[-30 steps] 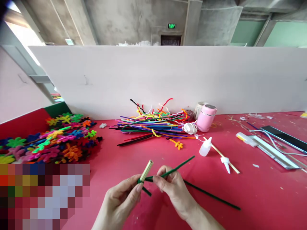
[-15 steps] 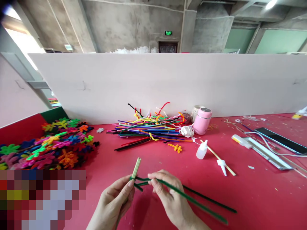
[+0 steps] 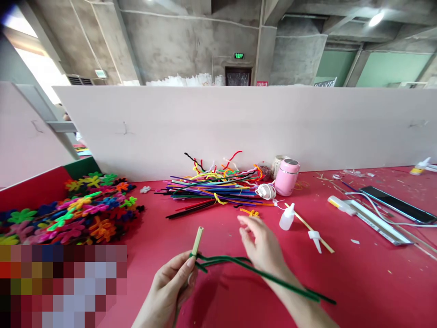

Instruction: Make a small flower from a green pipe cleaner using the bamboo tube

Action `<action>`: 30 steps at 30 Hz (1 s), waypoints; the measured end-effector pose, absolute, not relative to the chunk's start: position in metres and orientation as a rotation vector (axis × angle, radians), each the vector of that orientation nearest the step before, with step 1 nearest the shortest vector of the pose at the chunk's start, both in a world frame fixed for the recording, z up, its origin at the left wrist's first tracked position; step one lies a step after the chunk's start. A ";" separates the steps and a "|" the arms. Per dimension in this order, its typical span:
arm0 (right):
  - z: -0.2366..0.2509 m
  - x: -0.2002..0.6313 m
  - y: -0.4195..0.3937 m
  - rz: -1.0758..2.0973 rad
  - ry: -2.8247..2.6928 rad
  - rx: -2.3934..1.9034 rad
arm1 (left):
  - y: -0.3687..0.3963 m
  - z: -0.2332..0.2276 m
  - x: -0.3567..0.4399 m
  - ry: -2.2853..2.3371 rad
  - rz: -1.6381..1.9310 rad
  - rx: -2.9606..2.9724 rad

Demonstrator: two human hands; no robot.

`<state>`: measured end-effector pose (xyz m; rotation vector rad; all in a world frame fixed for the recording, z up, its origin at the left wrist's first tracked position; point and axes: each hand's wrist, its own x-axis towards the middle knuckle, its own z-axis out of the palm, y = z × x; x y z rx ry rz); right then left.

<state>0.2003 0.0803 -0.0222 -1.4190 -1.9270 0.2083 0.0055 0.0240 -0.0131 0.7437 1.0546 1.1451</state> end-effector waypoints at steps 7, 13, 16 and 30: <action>-0.048 0.245 0.146 -0.019 -2.085 -1.625 | 0.019 -0.023 0.012 0.969 1.146 0.755; -0.069 0.258 0.173 -0.031 -2.267 -1.554 | 0.017 -0.026 0.012 0.932 1.171 0.775; -0.067 0.257 0.180 -0.038 -2.366 -1.485 | 0.017 -0.028 0.013 0.933 1.163 0.772; -0.053 0.238 0.122 0.103 -2.274 -1.292 | 0.024 -0.034 0.013 0.919 1.185 0.655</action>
